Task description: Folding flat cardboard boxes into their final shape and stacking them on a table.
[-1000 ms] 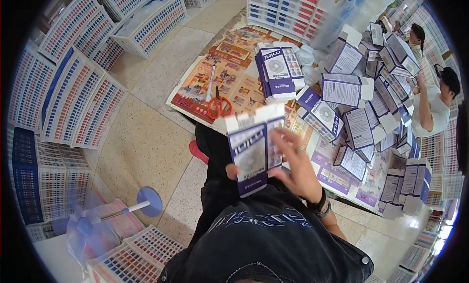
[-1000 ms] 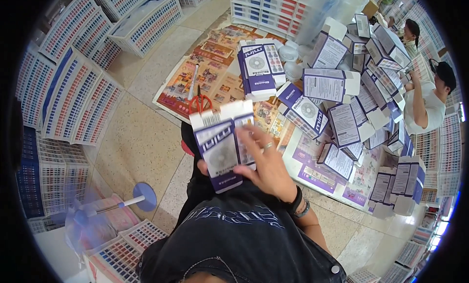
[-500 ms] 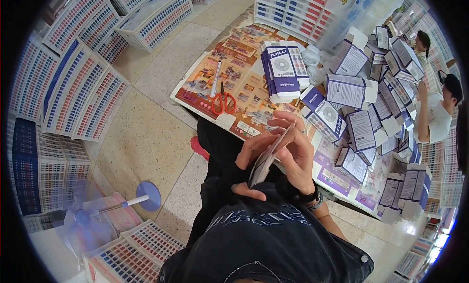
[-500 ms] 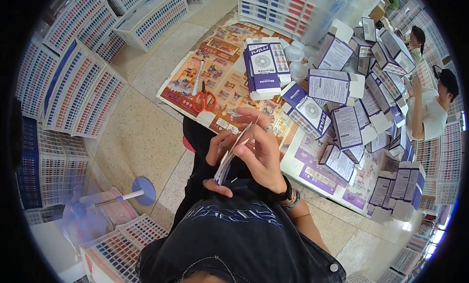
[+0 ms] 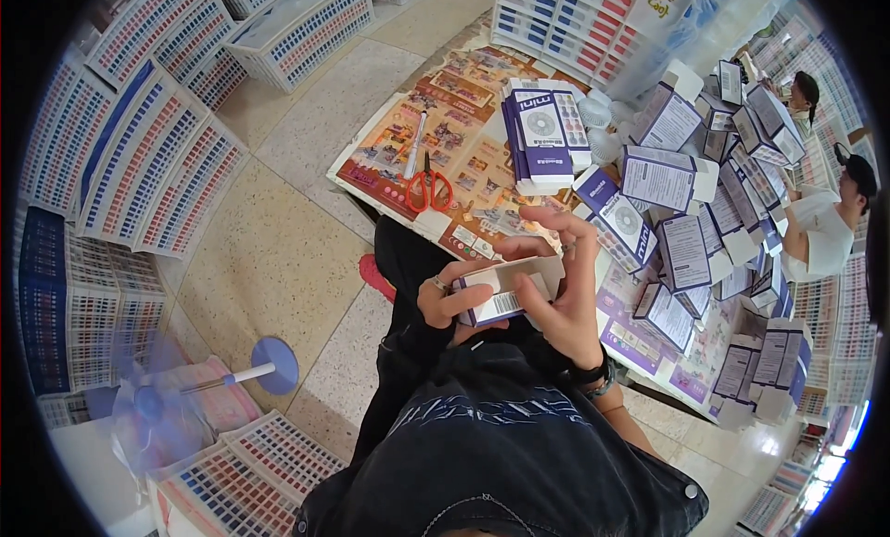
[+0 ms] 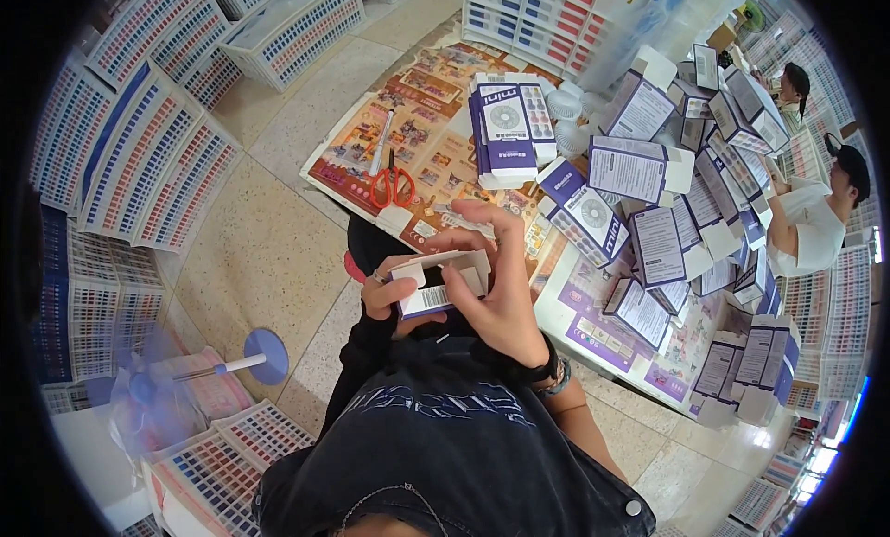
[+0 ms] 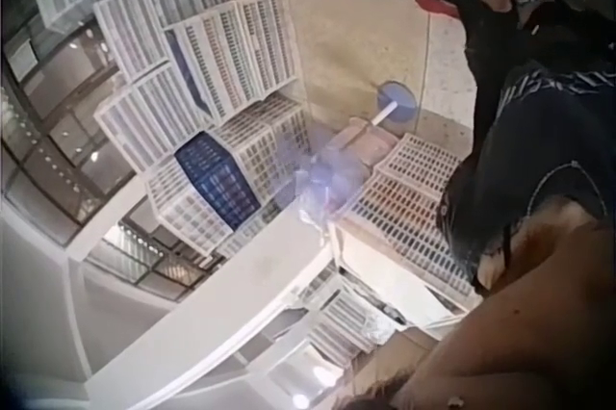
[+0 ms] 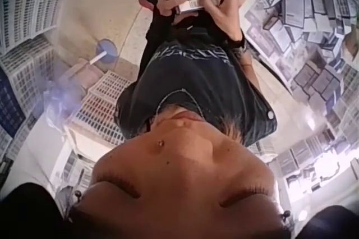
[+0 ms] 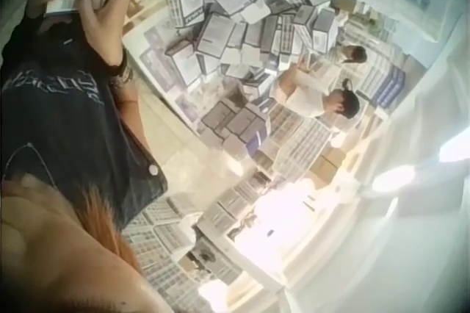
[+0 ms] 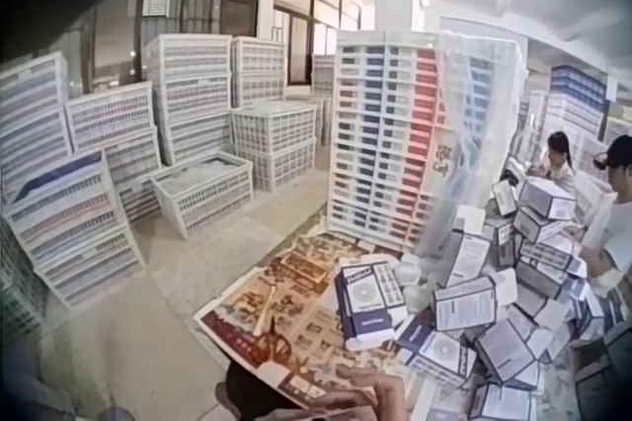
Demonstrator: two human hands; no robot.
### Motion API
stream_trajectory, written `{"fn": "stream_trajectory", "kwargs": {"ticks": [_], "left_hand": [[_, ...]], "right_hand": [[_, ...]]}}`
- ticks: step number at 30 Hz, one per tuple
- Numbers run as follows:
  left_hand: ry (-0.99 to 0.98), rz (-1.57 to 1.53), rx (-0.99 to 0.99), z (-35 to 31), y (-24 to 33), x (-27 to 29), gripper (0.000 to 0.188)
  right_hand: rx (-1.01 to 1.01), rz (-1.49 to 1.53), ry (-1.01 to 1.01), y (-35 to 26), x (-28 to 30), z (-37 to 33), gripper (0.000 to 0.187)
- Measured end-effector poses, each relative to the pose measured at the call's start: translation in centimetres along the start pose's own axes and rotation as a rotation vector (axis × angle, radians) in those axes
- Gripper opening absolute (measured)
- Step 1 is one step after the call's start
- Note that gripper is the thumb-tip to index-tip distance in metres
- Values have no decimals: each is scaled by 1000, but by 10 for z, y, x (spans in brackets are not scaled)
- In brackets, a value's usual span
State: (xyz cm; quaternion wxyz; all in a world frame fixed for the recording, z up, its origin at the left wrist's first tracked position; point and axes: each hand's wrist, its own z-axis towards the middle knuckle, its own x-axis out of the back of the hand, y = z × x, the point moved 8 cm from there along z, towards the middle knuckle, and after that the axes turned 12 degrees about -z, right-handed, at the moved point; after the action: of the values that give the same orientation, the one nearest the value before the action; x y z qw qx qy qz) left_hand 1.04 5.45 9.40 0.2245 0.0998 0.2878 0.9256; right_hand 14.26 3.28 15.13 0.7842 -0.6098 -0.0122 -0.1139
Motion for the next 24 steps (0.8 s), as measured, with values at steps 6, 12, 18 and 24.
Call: {"fn": "stream_trajectory", "kwargs": {"ticks": [6, 12, 18, 24], "left_hand": [[-15, -109, -30, -1, -1, -1, 67], [-13, -85, 21, -3, -5, 2, 69], [147, -472, 101, -13, -11, -3, 79], [93, -416, 159, -14, -12, -5, 79]], "right_hand": [[-29, 188, -72, 18, 11, 2, 39], [59, -92, -118, 10, 18, 5, 34], [463, -421, -325, -18, 10, -6, 35], [501, -544, -311, -19, 7, -12, 48]]}}
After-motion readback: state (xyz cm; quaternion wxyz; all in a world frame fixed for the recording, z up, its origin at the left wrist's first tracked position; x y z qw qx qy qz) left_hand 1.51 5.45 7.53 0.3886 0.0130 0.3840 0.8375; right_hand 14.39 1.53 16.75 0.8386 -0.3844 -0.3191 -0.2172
